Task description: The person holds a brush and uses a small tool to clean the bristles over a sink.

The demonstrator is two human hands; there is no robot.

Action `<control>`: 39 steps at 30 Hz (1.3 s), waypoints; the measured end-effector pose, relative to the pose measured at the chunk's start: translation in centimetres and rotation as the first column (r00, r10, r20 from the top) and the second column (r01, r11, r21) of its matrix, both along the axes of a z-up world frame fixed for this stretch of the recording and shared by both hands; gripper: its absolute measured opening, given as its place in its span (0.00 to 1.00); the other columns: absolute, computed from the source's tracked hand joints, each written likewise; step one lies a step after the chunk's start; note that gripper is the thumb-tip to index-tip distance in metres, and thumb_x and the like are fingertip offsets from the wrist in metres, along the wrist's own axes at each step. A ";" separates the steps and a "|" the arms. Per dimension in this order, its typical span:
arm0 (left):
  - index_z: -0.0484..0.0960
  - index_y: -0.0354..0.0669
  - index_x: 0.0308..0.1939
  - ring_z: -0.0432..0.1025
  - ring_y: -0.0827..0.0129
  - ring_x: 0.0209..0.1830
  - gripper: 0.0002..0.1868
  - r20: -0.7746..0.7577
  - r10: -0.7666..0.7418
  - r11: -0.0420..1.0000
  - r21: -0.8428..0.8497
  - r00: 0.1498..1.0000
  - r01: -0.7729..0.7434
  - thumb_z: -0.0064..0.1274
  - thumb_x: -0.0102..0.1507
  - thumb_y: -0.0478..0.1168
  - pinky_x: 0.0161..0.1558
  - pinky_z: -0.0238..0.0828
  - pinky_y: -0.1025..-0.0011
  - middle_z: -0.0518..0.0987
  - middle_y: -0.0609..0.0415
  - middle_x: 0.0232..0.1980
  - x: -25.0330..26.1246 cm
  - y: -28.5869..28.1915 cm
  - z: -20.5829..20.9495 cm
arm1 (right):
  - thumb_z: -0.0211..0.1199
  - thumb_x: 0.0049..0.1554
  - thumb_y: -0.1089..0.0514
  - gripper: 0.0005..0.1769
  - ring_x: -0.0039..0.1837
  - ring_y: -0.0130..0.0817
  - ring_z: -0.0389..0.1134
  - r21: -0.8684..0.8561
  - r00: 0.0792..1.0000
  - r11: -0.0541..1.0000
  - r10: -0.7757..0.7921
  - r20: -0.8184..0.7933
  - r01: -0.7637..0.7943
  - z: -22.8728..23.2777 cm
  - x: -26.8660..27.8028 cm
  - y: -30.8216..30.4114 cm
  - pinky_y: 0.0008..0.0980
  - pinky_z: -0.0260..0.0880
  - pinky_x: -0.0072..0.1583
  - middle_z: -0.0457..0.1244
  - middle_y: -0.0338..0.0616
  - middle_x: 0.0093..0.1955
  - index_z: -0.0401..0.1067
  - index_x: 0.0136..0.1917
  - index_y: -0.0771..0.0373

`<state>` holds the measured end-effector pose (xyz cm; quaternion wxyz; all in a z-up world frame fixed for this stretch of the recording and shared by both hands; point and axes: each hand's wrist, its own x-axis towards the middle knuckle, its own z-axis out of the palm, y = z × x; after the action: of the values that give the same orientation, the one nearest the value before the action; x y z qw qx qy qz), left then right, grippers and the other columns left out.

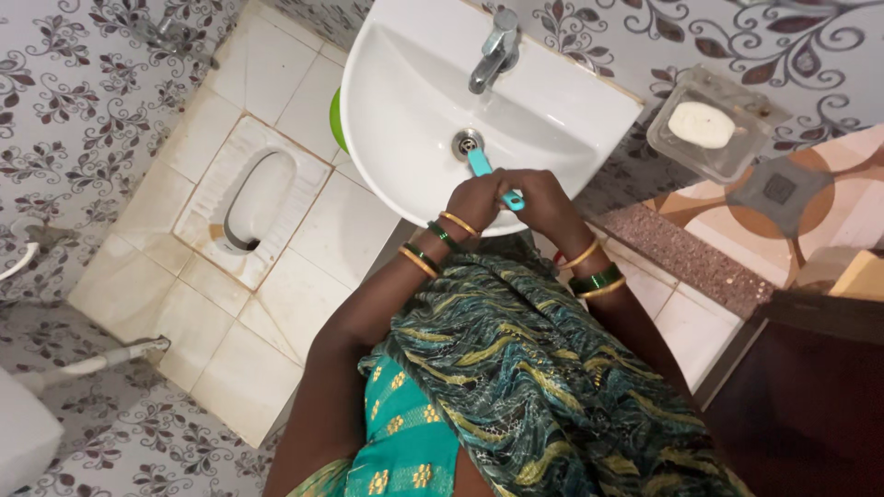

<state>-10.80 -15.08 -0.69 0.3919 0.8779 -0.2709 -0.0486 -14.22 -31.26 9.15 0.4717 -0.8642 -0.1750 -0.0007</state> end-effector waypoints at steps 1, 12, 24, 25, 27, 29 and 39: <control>0.77 0.41 0.51 0.77 0.42 0.40 0.15 0.002 0.000 0.996 0.092 1.000 0.000 0.56 0.60 0.36 0.41 0.72 0.49 0.82 0.42 0.38 0.0 0.2 0.8 | 0.69 0.48 0.71 0.11 0.48 0.46 0.74 -0.001 1.000 1.000 0.008 0.007 -0.008 -0.2 -0.1 -0.4 0.37 0.72 0.50 0.70 0.52 0.45 0.76 0.46 0.65; 0.74 0.46 0.44 0.79 0.49 0.40 0.06 0.077 0.049 0.967 0.245 0.996 -0.066 0.55 0.66 0.39 0.40 0.73 0.50 0.82 0.48 0.37 0.8 2.4 -1.1 | 0.75 0.49 0.66 0.14 0.53 0.39 0.76 0.099 0.997 0.994 -0.036 -0.066 0.042 -4.6 0.9 1.8 0.35 0.75 0.52 0.71 0.48 0.47 0.73 0.47 0.64; 0.74 0.43 0.45 0.78 0.47 0.40 0.09 0.056 0.078 0.953 0.290 0.995 -0.091 0.56 0.62 0.37 0.39 0.73 0.51 0.82 0.46 0.37 1.5 2.5 -0.3 | 0.73 0.49 0.68 0.13 0.52 0.39 0.76 0.115 0.998 0.993 0.012 -0.062 -0.005 -3.7 1.8 2.4 0.34 0.76 0.53 0.71 0.51 0.47 0.73 0.47 0.66; 0.74 0.43 0.43 0.78 0.47 0.41 0.09 0.072 0.080 0.954 0.283 0.994 -0.098 0.57 0.62 0.39 0.40 0.73 0.50 0.82 0.46 0.37 2.0 2.3 -0.1 | 0.73 0.49 0.68 0.13 0.52 0.39 0.76 0.113 0.998 0.994 0.013 -0.057 -0.007 -3.6 1.7 1.9 0.34 0.76 0.53 0.71 0.51 0.47 0.73 0.47 0.66; 0.74 0.43 0.43 0.78 0.47 0.40 0.10 0.036 0.053 0.946 0.318 0.998 -0.061 0.57 0.62 0.41 0.40 0.72 0.50 0.82 0.46 0.36 0.7 2.0 0.7 | 0.75 0.51 0.66 0.11 0.52 0.39 0.76 0.044 0.995 0.995 0.087 -0.043 -0.085 -3.2 1.1 0.7 0.34 0.75 0.54 0.71 0.50 0.46 0.74 0.46 0.65; 0.74 0.43 0.43 0.78 0.46 0.39 0.11 -0.008 0.029 0.936 0.351 1.000 -0.024 0.57 0.63 0.42 0.40 0.71 0.49 0.82 0.45 0.35 -1.6 1.9 1.7 | 0.74 0.50 0.67 0.11 0.52 0.39 0.76 0.038 0.989 0.992 0.127 -0.078 -0.124 -3.1 -0.1 -0.2 0.34 0.76 0.54 0.72 0.49 0.47 0.75 0.45 0.64; 0.75 0.43 0.43 0.78 0.47 0.39 0.08 0.117 0.089 0.942 0.312 0.989 -0.121 0.56 0.63 0.39 0.38 0.72 0.51 0.82 0.46 0.37 1.6 2.5 -0.5 | 0.74 0.50 0.67 0.14 0.50 0.36 0.76 0.130 0.999 0.991 0.026 -0.036 -0.021 -4.7 1.9 1.8 0.35 0.75 0.52 0.71 0.50 0.46 0.72 0.47 0.66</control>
<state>-9.24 -12.54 -1.18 0.2330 0.9441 -0.2318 -0.0263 -12.34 -29.46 4.41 0.5300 -0.8296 -0.1756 0.0098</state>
